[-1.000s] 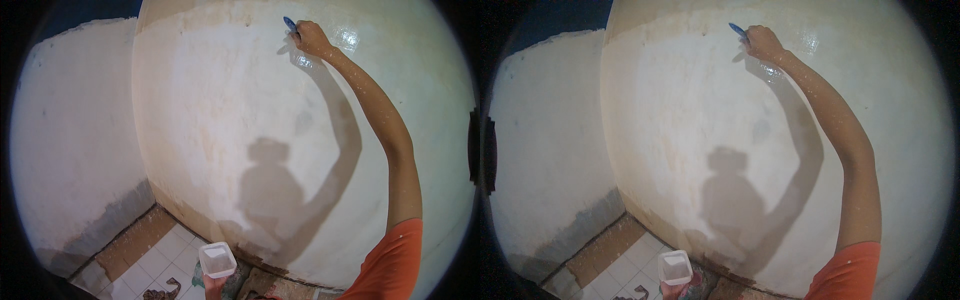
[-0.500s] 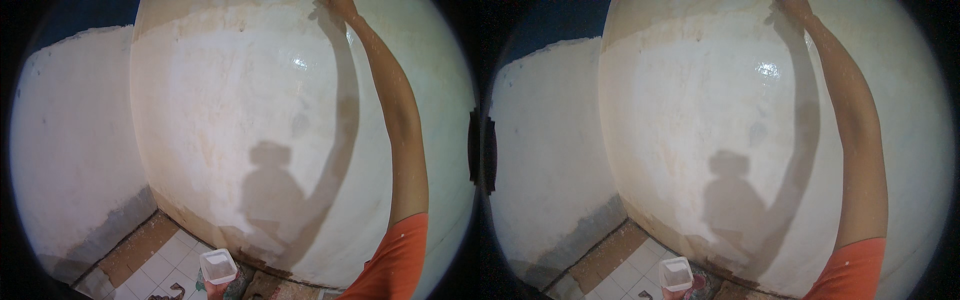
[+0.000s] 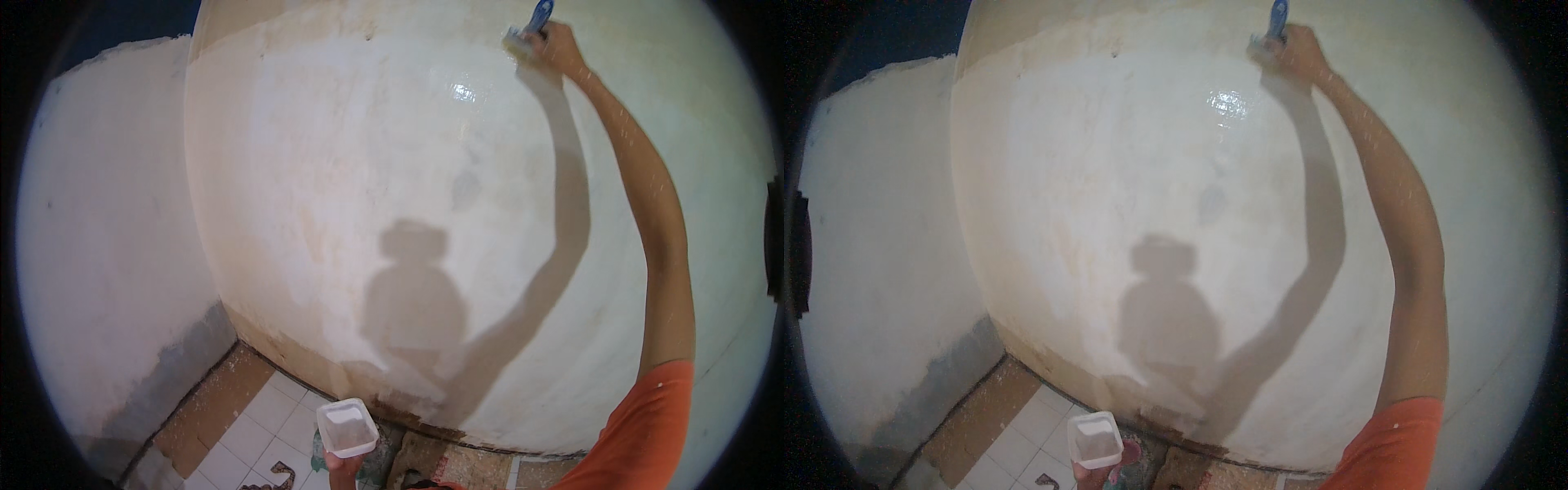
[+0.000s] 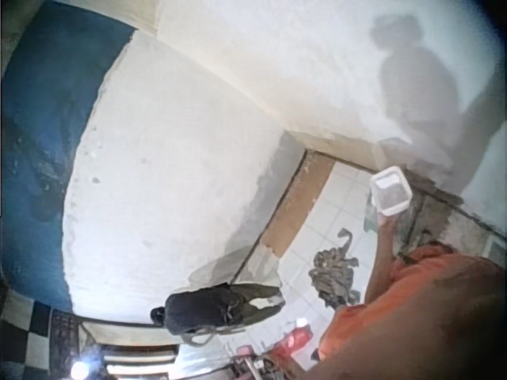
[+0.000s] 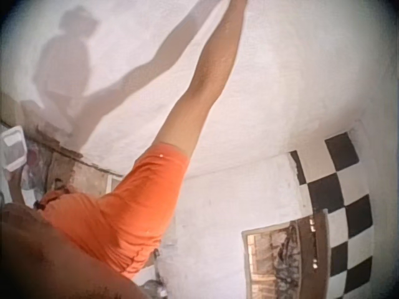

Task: The person applies white paint to a wall using a brush, frequently dipping the brush into a plastic container of paint held in the other hand.

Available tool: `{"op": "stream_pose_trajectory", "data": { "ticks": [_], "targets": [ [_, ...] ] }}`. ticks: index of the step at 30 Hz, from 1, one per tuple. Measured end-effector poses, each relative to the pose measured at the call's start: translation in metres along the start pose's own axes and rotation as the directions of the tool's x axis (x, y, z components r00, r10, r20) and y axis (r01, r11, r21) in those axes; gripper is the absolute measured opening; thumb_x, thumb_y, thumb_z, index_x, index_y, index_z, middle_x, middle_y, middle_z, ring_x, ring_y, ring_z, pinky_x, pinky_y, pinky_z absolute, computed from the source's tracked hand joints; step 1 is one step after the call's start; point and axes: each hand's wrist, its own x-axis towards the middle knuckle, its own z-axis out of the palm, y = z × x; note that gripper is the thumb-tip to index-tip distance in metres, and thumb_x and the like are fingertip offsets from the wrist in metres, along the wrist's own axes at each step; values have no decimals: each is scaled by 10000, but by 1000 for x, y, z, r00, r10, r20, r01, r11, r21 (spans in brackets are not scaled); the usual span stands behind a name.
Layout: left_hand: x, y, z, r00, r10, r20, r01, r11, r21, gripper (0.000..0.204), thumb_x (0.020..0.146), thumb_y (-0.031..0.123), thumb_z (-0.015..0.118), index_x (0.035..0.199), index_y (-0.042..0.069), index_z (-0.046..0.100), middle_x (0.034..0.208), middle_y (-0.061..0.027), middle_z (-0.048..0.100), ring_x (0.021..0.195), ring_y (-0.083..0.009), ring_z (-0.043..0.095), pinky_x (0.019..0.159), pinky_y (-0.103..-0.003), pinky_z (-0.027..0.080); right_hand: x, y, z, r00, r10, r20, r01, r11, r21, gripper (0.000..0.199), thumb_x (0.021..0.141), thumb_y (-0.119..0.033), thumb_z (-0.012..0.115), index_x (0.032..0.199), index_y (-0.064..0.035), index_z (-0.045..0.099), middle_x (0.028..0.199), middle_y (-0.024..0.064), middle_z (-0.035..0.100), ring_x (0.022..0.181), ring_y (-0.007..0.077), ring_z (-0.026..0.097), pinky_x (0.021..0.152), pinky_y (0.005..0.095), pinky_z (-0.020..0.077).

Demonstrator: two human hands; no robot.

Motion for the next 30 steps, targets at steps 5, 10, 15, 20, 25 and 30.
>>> {"op": "stream_pose_trajectory", "data": {
  "ticks": [5, 10, 15, 20, 25, 30],
  "targets": [
    [2, 6, -19, 985, 142, 102, -166, 946, 278, 587, 908, 367, 538, 1420, 111, 407, 1390, -128, 486, 1234, -392, 496, 1022, -604, 394, 69, 17, -34, 968, 40, -249, -59, 996, -69, 326, 730, -301, 739, 653, -8, 621, 627, 206, 605, 589, 354, 610, 558, 437, 459],
    [5, 0, 7, 993, 58, 106, -64, 996, 59, 591, 938, 470, 443, 1411, 117, 422, 1373, -110, 509, 1236, -380, 502, 990, -602, 424, 23, 4, 15, 977, -210, -28, 193, 937, -290, 186, 799, -135, 654, 919, 7, 638, 833, 193, 650, 785, 377, 636, 720, 428, 518],
    [5, 10, -17, 987, -149, 58, 153, 986, -71, 576, 947, 505, 385, 1379, 133, 466, 1337, -99, 547, 1203, -371, 534, 972, -594, 445, -57, -98, 12, 963, -165, 215, 126, 976, 180, 206, 828, -182, 642, 899, 6, 686, 803, 209, 629, 736, 379, 618, 724, 437, 499],
    [-3, 17, 19, 993, -63, -99, 57, 996, -66, 934, 646, 453, 833, 1366, 44, 403, 1130, -197, 609, 852, -322, 640, 631, -427, 531, -59, -42, 6, 972, 69, 224, -114, 974, 195, 225, 825, -242, 648, 911, -55, 741, 872, 200, 688, 773, 323, 667, 739, 404, 515],
    [-18, 19, -3, 984, -94, -150, 76, 989, -126, 827, 702, 414, 781, 1346, 35, 427, 1131, -193, 608, 807, -305, 635, 614, -410, 521, 10, 37, -52, 983, 41, -178, -77, 977, -200, 299, 826, -282, 665, 855, 16, 656, 813, 219, 659, 781, 389, 649, 712, 455, 506],
    [-25, 34, 15, 988, -56, -145, 42, 995, -96, 728, 778, 424, 680, 1349, 42, 440, 1180, -193, 588, 885, -325, 614, 680, -449, 502, 6, 31, -20, 983, 127, -131, -155, 960, -234, 335, 866, -306, 639, 829, 26, 616, 838, 219, 641, 801, 396, 639, 710, 470, 501]
  ]
}}
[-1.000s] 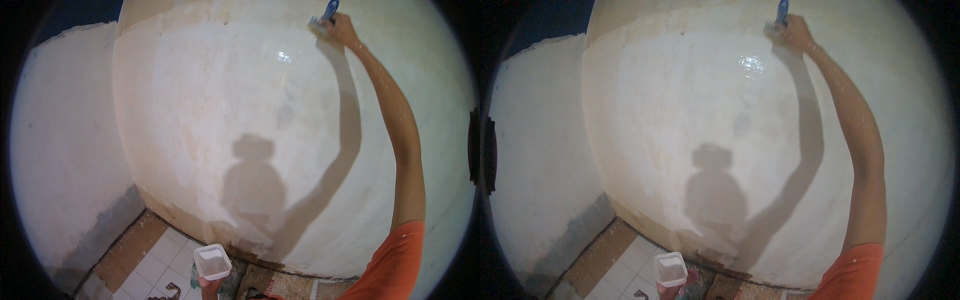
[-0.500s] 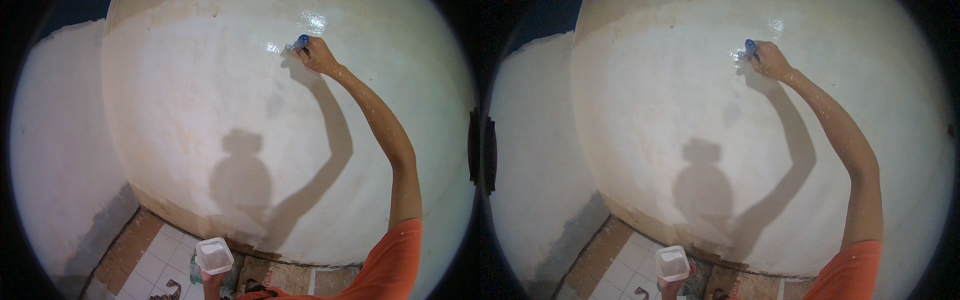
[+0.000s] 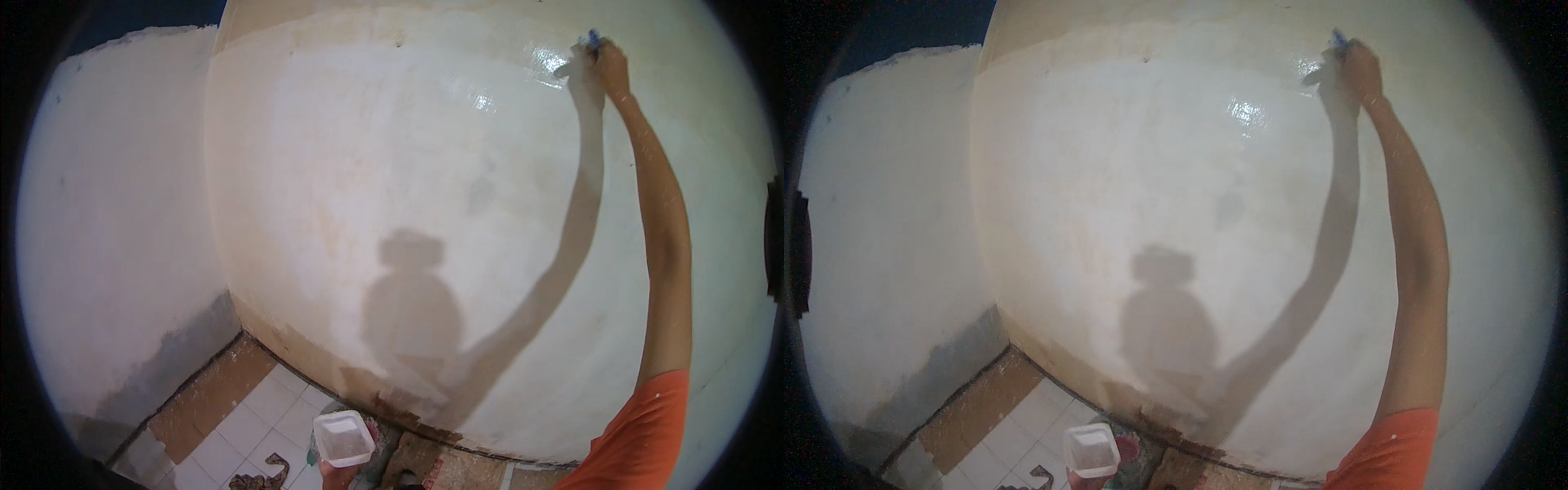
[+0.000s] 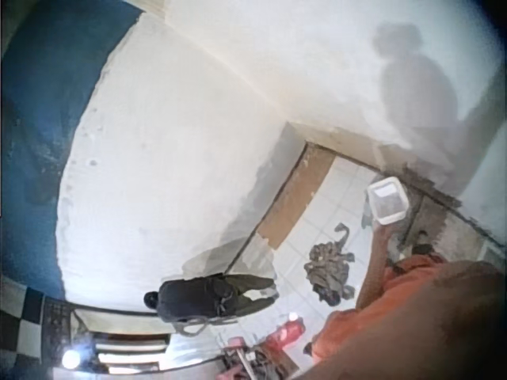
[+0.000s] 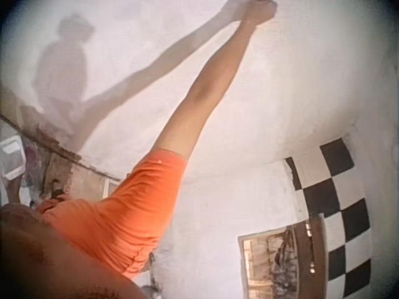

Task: The person applies white paint to a wall using a brush, frequently dipping the brush into a plastic container of paint held in the other hand.

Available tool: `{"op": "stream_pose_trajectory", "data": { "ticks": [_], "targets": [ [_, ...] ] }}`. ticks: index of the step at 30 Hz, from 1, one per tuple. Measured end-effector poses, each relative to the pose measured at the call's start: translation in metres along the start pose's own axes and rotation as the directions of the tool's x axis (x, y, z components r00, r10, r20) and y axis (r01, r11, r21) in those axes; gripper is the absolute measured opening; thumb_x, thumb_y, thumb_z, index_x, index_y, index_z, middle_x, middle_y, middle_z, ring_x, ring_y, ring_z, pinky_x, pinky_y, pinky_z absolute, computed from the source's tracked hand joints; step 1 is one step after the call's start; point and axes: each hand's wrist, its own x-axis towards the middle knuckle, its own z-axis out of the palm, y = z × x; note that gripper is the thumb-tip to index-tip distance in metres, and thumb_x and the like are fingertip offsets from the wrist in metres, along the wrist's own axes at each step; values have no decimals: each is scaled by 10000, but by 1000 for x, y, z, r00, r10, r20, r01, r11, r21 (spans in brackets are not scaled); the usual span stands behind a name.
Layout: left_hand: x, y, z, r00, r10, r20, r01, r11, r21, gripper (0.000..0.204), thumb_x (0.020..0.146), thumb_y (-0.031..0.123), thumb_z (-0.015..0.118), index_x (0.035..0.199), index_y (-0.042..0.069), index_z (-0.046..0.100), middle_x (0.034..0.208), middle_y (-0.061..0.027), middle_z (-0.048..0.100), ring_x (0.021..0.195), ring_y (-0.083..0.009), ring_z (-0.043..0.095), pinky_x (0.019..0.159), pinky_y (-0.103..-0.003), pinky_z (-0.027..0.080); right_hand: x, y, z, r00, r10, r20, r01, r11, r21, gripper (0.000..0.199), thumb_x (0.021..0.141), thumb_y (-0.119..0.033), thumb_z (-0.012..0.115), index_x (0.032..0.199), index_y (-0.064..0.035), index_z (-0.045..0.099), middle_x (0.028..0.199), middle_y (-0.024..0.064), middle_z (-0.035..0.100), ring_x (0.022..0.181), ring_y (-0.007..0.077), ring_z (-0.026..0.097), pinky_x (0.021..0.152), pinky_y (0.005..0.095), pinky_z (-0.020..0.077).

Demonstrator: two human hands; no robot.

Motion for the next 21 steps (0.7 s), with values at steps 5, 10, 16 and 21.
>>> {"op": "stream_pose_trajectory", "data": {
  "ticks": [5, 10, 16, 21],
  "targets": [
    [-11, 3, 6, 997, -3, 75, 2, 1000, 23, 642, 853, 433, 580, 1352, 49, 452, 1228, -193, 569, 964, -345, 594, 747, -488, 483, -119, -87, 11, 974, -224, 19, 204, 917, 343, 44, 762, -5, 590, 804, -8, 601, 793, 179, 591, 689, 372, 603, 635, 427, 494],
    [-19, 11, 61, 1000, -12, -3, 12, 1000, -23, 619, 862, 411, 597, 1317, 11, 469, 1143, -221, 603, 783, -298, 664, 538, -387, 567, -157, -120, -9, 875, -250, 414, -56, 798, 599, 167, 814, -152, 633, 772, 10, 639, 781, 234, 611, 720, 395, 598, 673, 433, 482],
    [-15, 6, 0, 991, 83, -109, -63, 983, 174, 626, 854, 417, 621, 1308, 11, 477, 1131, -206, 604, 831, -330, 663, 534, -392, 565, -80, -73, -13, 981, -189, 39, 167, 933, 318, 178, 843, -148, 620, 815, 25, 651, 835, 221, 633, 760, 389, 619, 713, 458, 491],
    [-10, -4, -13, 990, -92, 105, 80, 991, 112, 616, 909, 482, 429, 1372, 78, 466, 1333, -159, 525, 1205, -446, 488, 1026, -624, 366, -87, -122, -17, 995, -99, 24, 87, 952, 294, 138, 842, -113, 605, 873, 16, 642, 901, 218, 616, 820, 375, 625, 740, 472, 502]
  ]
}}
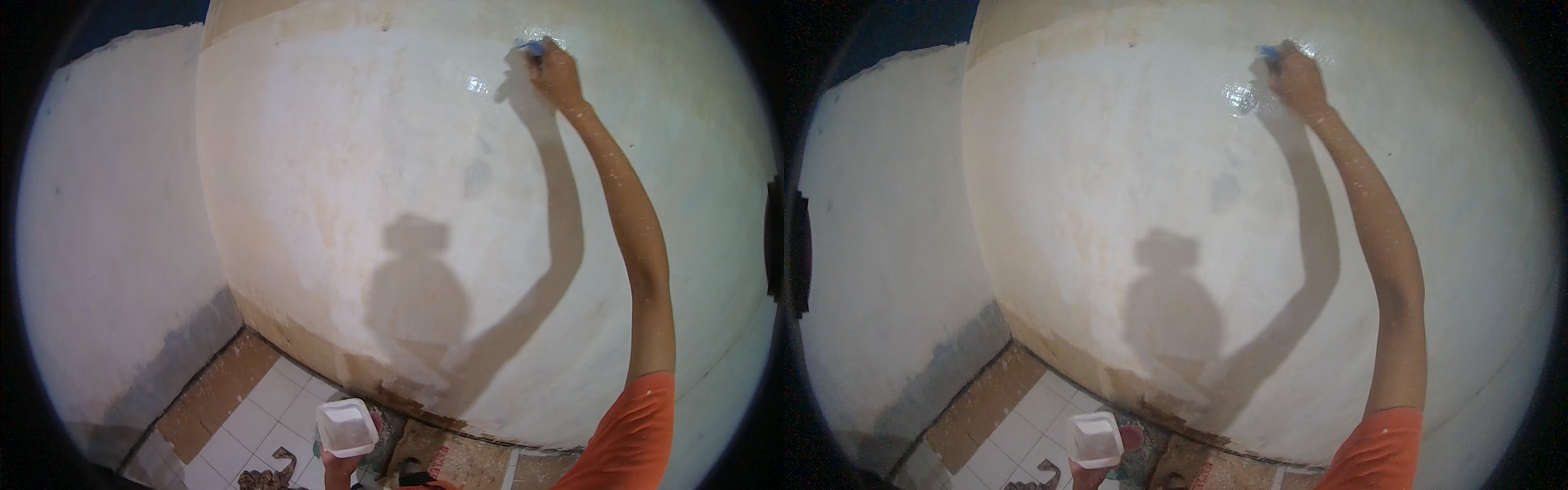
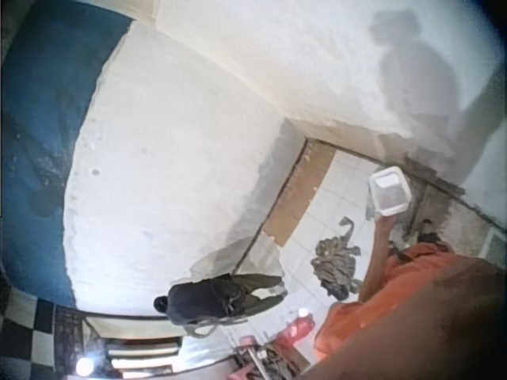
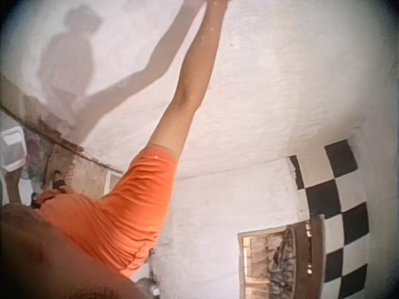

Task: The person applies white paint to a wall using a brush, frequently dipping the brush into a plastic container of paint held in the other hand.

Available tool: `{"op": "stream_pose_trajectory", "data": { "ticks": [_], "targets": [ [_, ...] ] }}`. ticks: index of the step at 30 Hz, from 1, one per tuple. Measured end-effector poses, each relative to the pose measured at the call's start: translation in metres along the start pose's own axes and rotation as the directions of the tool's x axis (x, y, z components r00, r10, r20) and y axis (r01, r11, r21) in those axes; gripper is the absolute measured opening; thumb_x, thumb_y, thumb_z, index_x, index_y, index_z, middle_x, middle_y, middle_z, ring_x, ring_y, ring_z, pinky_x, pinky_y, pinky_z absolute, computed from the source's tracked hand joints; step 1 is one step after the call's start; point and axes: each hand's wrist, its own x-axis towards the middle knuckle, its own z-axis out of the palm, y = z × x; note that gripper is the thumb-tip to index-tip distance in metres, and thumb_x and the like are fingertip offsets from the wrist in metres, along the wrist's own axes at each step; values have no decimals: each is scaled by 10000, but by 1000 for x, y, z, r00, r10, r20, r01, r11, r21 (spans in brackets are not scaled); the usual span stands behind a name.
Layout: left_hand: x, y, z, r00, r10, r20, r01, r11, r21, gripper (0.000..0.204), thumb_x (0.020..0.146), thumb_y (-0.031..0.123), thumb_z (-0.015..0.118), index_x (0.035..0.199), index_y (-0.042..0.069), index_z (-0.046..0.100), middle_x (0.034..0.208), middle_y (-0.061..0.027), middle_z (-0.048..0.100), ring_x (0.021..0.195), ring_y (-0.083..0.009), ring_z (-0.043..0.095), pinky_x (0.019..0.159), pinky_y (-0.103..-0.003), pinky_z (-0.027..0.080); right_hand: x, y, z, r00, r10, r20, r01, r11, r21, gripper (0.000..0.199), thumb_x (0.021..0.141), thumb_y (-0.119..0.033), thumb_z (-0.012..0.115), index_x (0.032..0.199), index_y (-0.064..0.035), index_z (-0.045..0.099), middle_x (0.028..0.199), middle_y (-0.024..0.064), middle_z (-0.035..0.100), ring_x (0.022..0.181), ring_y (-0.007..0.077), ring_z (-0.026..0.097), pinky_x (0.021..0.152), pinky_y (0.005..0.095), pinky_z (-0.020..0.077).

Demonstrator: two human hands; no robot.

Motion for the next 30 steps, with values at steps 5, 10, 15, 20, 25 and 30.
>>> {"op": "stream_pose_trajectory", "data": {
  "ticks": [5, 10, 15, 20, 25, 30],
  "targets": [
    [14, -6, 35, 996, 89, -15, -90, 995, -43, 625, 855, 384, 614, 1334, 20, 448, 1105, -176, 607, 856, -332, 612, 619, -443, 494, -64, -45, 70, 889, -320, 328, 313, 947, 73, 99, 817, -37, 578, 897, -46, 635, 964, 166, 603, 809, 353, 622, 730, 442, 520],
    [34, -41, -5, 980, 128, -153, -143, 986, -89, 640, 843, 351, 677, 1318, -9, 445, 1031, -183, 636, 727, -276, 646, 489, -388, 525, -111, -74, 72, 901, -203, 383, 50, 926, 374, 80, 802, -88, 620, 828, -13, 613, 785, 180, 596, 710, 358, 595, 660, 435, 492],
    [35, -34, 14, 896, 443, 40, -433, 849, 303, 656, 813, 316, 716, 1313, -15, 450, 1026, -187, 641, 569, -256, 613, 427, -374, 489, 9, 0, 38, 965, -60, 254, 24, 989, 144, 326, 806, -266, 697, 720, 29, 587, 690, 198, 585, 622, 346, 556, 608, 414, 448],
    [27, -24, -8, 988, 154, -14, -155, 988, -13, 624, 794, 246, 737, 1301, -3, 472, 1056, -178, 637, 702, -260, 631, 585, -384, 526, 131, 49, -10, 988, -35, -148, 24, 997, -76, 264, 723, -223, 708, 667, 15, 608, 692, 229, 614, 653, 369, 620, 600, 460, 466],
    [32, -37, 0, 991, 116, -64, -114, 993, 38, 612, 791, 269, 737, 1301, 34, 493, 1122, -156, 621, 853, -263, 595, 722, -395, 488, 148, 67, -12, 965, -218, -146, 180, 955, -236, 193, 716, -163, 671, 696, 26, 639, 748, 239, 634, 704, 399, 628, 646, 474, 488],
    [22, -28, -12, 991, 117, -62, -107, 983, 152, 601, 789, 293, 737, 1301, 71, 514, 1188, -135, 605, 1003, -266, 559, 859, -406, 450, 38, -21, -13, 931, -353, 96, 355, 935, -7, 116, 798, -65, 653, 854, 33, 625, 874, 191, 585, 754, 378, 616, 688, 451, 501]
  ]
}}
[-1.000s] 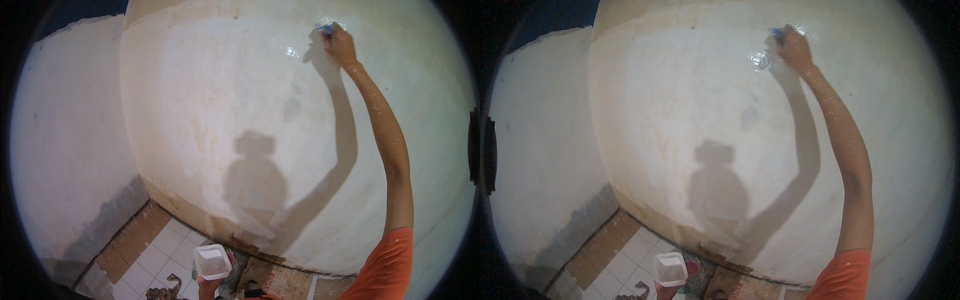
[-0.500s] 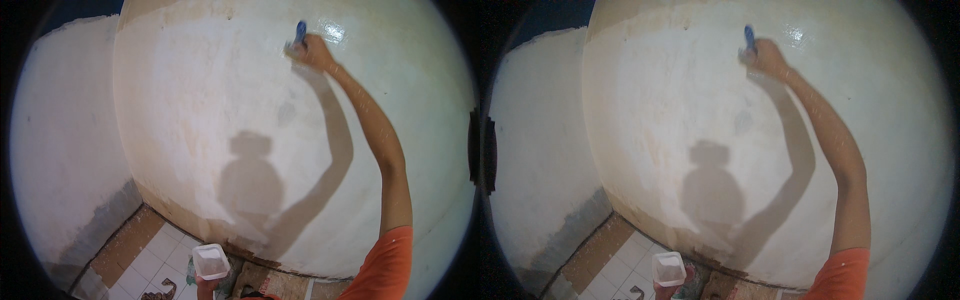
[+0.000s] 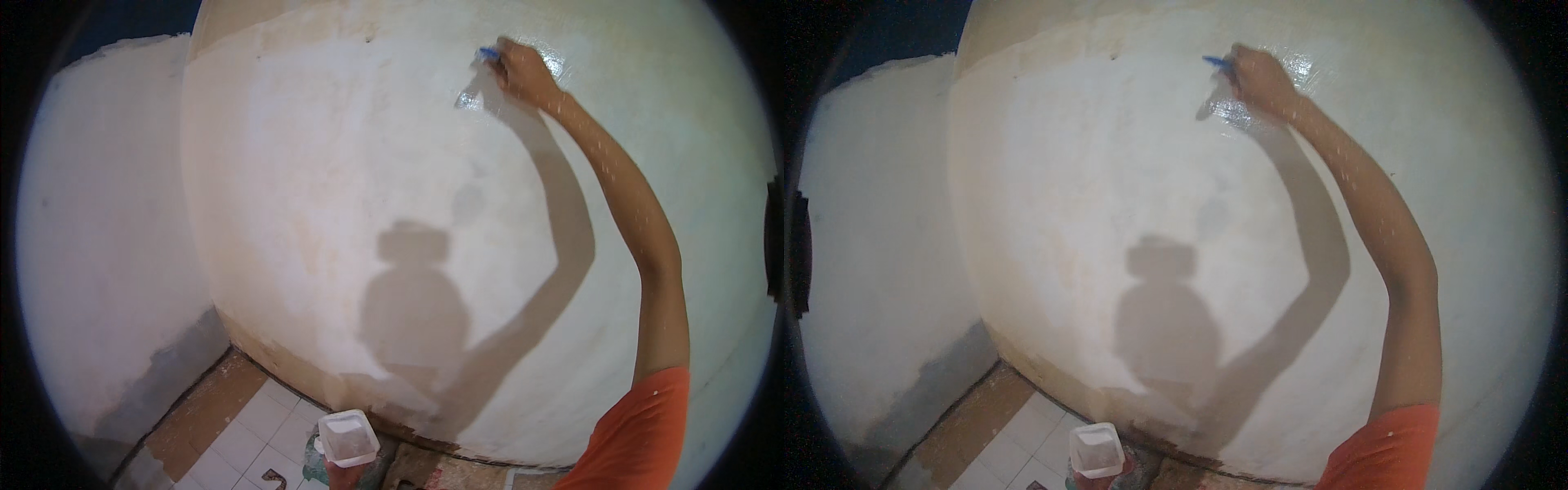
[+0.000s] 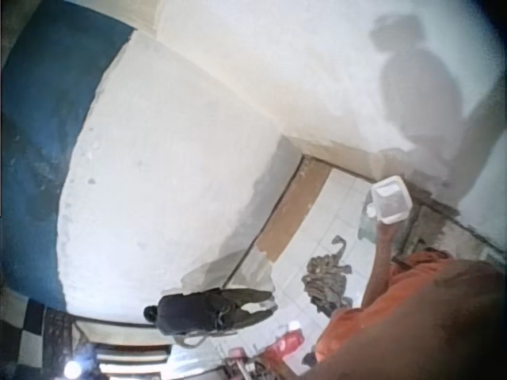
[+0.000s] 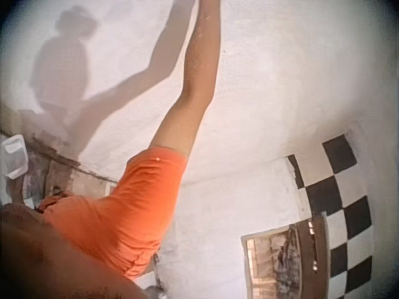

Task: The person applies white paint to a wall using a brush, frequently dipping the brush into a plastic container of paint held in the other hand.

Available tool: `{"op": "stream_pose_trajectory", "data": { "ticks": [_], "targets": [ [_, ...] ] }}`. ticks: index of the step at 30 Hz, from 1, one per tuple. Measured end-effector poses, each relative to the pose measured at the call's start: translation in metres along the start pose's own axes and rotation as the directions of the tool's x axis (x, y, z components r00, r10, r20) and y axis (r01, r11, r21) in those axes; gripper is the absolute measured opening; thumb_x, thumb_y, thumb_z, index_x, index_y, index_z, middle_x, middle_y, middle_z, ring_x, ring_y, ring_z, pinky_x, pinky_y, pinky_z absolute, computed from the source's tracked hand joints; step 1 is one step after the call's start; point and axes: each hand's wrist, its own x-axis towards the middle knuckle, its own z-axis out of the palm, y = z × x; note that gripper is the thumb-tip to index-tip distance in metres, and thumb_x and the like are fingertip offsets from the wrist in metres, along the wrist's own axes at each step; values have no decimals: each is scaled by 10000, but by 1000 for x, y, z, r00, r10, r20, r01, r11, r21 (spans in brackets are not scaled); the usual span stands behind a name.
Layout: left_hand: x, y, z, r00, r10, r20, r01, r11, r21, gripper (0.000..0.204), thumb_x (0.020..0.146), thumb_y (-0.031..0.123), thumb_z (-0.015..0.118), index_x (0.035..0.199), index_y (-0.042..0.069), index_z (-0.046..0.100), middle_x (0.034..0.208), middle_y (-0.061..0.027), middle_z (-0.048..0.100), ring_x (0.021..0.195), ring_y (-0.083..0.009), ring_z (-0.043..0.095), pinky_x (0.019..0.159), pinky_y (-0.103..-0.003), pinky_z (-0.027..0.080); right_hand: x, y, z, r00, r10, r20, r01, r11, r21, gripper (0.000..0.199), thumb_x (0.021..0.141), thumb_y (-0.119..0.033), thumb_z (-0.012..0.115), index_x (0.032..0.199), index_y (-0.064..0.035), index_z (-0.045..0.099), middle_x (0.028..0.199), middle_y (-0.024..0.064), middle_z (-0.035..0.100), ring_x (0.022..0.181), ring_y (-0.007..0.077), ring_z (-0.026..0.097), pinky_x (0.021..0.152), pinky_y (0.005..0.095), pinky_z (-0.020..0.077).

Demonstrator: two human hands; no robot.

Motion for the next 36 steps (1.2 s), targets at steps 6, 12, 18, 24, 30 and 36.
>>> {"op": "stream_pose_trajectory", "data": {
  "ticks": [6, 12, 18, 24, 30, 36],
  "targets": [
    [0, -1, -16, 990, 126, 60, -138, 821, 553, 588, 786, 321, 737, 1300, 115, 540, 1268, -109, 586, 1184, -270, 516, 1023, -419, 404, 7, 18, -65, 999, 18, 27, -19, 999, 41, 151, 814, -125, 651, 824, 20, 690, 741, 208, 635, 683, 351, 615, 654, 398, 496],
    [-3, -16, -69, 975, 95, 199, -216, 597, 772, 596, 854, 489, 534, 1360, 176, 494, 1393, -74, 507, 1337, -306, 395, 1153, -477, 262, 84, 120, -149, 882, 372, -289, -415, 904, -105, 277, 747, -245, 715, 694, 18, 644, 669, 193, 643, 602, 284, 638, 566, 404, 489],
    [-28, 9, -25, 993, -69, 100, 57, 991, 125, 582, 868, 486, 514, 1354, 165, 499, 1374, -85, 519, 1309, -321, 419, 1123, -499, 289, 60, 96, -163, 961, 209, -182, -252, 931, -262, 347, 821, -335, 694, 922, -2, 683, 836, 204, 677, 825, 363, 664, 751, 422, 519],
    [-21, 10, -7, 992, -109, 60, 111, 993, -27, 569, 882, 483, 494, 1347, 155, 503, 1354, -96, 532, 1281, -337, 443, 1093, -520, 315, -29, -1, -50, 998, 65, -6, -65, 998, 18, 109, 820, -94, 645, 835, 12, 628, 721, 194, 601, 676, 367, 612, 635, 415, 485],
    [14, 67, 13, 988, -153, 7, 153, 983, -99, 558, 896, 480, 474, 1341, 144, 507, 1334, -107, 545, 1253, -352, 467, 1063, -541, 341, 0, 64, -17, 910, 346, 228, -371, 926, 75, 234, 828, -218, 618, 884, -18, 725, 781, 216, 658, 741, 347, 646, 719, 416, 506],
    [13, 72, 5, 992, -94, -86, 77, 981, -181, 549, 910, 476, 454, 1335, 134, 512, 1315, -118, 557, 1225, -368, 491, 1033, -563, 368, 69, 187, -45, 915, 326, -238, -371, 912, -176, 301, 764, -290, 715, 769, 4, 649, 741, 205, 653, 669, 323, 637, 643, 412, 501]
  ]
}}
